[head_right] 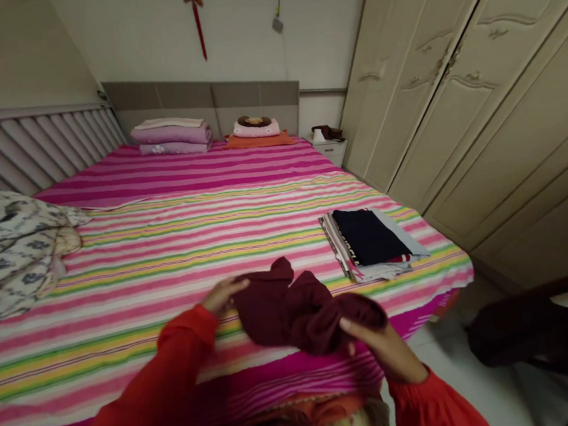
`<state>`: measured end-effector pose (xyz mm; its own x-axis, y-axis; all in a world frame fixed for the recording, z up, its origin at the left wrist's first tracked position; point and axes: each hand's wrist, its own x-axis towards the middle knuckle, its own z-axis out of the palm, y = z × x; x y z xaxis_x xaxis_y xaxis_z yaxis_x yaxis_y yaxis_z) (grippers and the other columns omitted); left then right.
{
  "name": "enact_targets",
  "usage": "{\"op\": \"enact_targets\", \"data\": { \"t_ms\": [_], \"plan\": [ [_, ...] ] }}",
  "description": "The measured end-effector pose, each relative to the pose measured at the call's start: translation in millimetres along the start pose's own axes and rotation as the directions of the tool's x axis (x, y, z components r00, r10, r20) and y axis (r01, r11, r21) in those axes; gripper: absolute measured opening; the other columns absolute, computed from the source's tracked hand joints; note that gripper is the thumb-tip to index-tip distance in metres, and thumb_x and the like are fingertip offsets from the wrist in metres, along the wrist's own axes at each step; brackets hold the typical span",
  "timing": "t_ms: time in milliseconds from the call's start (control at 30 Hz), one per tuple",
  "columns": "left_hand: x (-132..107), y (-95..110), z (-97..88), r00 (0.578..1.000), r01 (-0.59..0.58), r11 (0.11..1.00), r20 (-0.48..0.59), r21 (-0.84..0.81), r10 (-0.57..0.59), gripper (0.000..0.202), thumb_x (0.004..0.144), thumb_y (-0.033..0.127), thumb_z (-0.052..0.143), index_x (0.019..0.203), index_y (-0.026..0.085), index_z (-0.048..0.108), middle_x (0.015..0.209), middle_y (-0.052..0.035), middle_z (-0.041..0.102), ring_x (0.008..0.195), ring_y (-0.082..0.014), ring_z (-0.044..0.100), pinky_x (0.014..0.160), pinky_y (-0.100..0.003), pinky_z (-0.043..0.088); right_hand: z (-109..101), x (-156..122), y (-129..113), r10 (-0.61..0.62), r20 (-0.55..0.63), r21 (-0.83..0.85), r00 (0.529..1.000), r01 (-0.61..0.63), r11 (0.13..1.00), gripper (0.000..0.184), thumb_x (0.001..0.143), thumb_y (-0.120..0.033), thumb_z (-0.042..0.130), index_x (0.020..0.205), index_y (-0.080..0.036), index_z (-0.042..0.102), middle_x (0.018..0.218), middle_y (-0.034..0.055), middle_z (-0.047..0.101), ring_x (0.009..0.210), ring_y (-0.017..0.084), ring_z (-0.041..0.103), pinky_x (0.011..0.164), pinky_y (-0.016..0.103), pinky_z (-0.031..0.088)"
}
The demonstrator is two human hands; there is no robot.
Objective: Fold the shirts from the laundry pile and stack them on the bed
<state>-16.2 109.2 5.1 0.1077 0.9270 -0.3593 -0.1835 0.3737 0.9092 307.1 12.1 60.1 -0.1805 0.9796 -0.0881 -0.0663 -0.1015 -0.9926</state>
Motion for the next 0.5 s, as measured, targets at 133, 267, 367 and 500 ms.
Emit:
{"op": "enact_targets", "data": {
  "t_ms": [133,267,367,500],
  "plan": [
    [-26.6,89.9,-49.3,0.898,-0.405,0.904,-0.247,-0.137,0.365,0.04,0.05,0.037,0.086,0.076,0.016,0.064,0.067,0.0024,0.065,0.058,-0.0079,0.059,0.056,-0.017,0.046,-6.0,38.0,-26.9,-0.252,-0.224,0.079,0.941,0.276,0.958,0.021,0.072,-0.033,0.075,0.088,-0.019,0.073,0.081,0.004,0.073,0.069,0.018,0.065,0.065,0.032,0.056],
    [-67.3,147.1,-65.7,0.612,-0.766,0.633,-0.434,-0.115,0.661,0.036,0.059,0.037,0.083,0.086,0.02,0.066,0.079,0.0021,0.069,0.072,-0.0089,0.063,0.072,-0.02,0.053,16.1,65.2,-64.7,-0.467,-0.269,0.151,0.842,0.516,0.843,0.027,0.072,-0.028,0.073,0.099,-0.024,0.072,0.106,0.0041,0.072,0.107,0.025,0.063,0.096,0.041,0.049],
    [-92.6,137.1,-69.7,0.55,-0.8,0.592,-0.51,-0.096,0.662,0.039,0.061,0.035,0.082,0.094,0.021,0.068,0.091,-0.0001,0.072,0.082,-0.0118,0.066,0.08,-0.022,0.055,32.4,77.7,-63.7,-0.458,-0.208,0.209,0.864,0.496,0.842,0.031,0.071,-0.029,0.074,0.101,-0.025,0.07,0.11,0.0042,0.071,0.116,0.025,0.058,0.103,0.045,0.043],
    [-115.3,57.5,-92.2,0.681,-0.526,0.835,-0.668,-0.159,0.302,0.032,0.071,0.026,0.074,0.1,0.017,0.068,0.085,-0.0032,0.074,0.085,-0.0184,0.07,0.08,-0.028,0.058,36.9,80.1,-2.9,-0.111,-0.013,0.208,0.994,0.111,0.972,0.035,0.058,-0.031,0.082,0.09,-0.021,0.071,0.093,0.0058,0.074,0.099,0.027,0.065,0.093,0.044,0.049]
  ]
}}
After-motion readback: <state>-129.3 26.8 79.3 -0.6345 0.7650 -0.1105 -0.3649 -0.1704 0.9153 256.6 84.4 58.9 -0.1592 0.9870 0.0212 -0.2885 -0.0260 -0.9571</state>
